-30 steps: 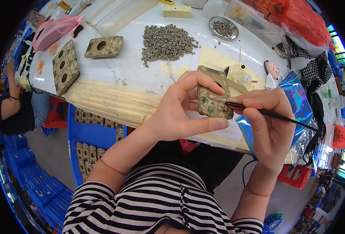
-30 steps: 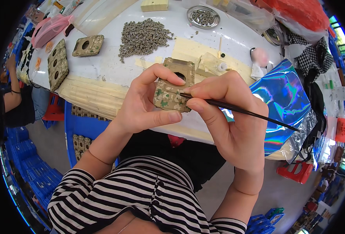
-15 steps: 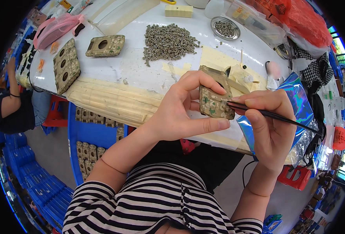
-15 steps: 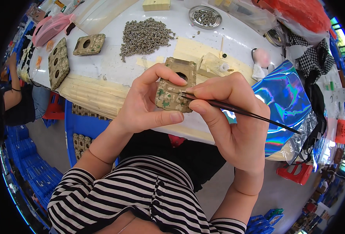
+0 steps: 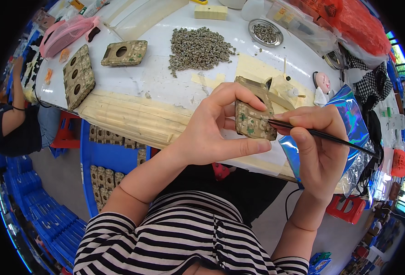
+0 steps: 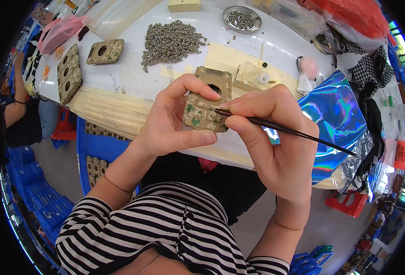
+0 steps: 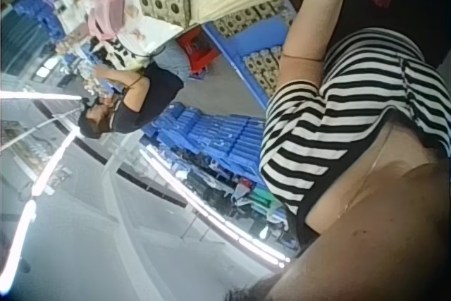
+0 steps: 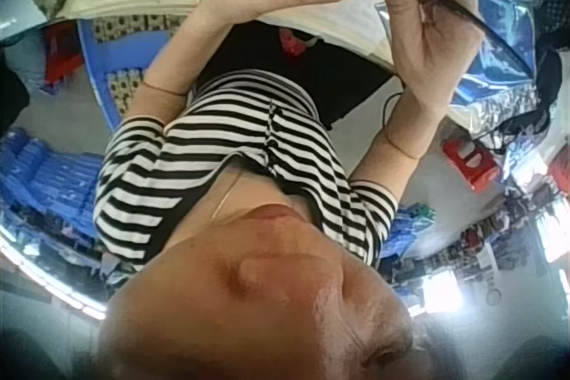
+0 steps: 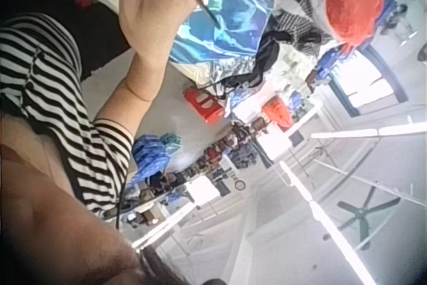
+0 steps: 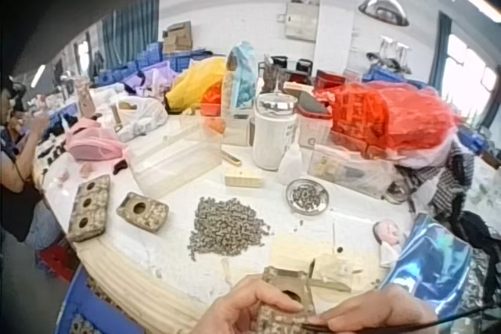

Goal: The person uses a pen-like tool and tweezers to apply small components and detail a camouflage-patterned toy tank body, then places the body into a blue bin with others.

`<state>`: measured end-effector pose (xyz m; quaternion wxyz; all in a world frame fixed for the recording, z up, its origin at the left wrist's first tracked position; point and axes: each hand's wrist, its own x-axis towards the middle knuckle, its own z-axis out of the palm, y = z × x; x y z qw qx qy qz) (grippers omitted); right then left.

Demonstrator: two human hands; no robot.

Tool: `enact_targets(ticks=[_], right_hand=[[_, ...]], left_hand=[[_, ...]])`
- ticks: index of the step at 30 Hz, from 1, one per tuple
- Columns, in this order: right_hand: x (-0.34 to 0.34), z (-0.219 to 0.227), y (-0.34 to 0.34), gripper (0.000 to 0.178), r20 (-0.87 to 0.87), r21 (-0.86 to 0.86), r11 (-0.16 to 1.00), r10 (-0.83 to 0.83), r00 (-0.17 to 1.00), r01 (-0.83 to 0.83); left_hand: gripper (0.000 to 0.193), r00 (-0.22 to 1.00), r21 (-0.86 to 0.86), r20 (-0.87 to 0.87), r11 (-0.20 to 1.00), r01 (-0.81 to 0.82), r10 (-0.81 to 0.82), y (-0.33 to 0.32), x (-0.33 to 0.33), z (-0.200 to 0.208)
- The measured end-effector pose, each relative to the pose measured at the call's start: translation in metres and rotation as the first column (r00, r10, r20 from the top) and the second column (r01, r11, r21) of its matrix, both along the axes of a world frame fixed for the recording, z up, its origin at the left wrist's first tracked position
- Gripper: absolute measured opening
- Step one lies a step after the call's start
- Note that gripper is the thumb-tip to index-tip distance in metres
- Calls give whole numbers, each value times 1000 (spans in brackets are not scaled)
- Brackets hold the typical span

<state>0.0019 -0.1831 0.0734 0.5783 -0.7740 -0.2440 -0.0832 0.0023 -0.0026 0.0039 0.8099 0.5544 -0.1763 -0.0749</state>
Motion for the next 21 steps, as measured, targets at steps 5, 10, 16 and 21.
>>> enact_targets(ticks=[5,10,16,21], right_hand=[[0,0,0,11,-10,5,1000,-6,1000,7],[-1,-1,0,11,-14,19,1000,-12,1000,13],[0,-1,0,10,-3,0,1000,-17,1000,17],[0,-2,0,11,0,-1,1000,-12,1000,12]], left_hand=[[49,999,-4,-54,1000,4,-4,-1,-1,3],[49,1000,1,-11,1000,3,-3,0,0,1],[49,1000,1,-1,1000,8,-8,0,0,0],[49,1000,5,4,1000,9,-9,0,1,0]])
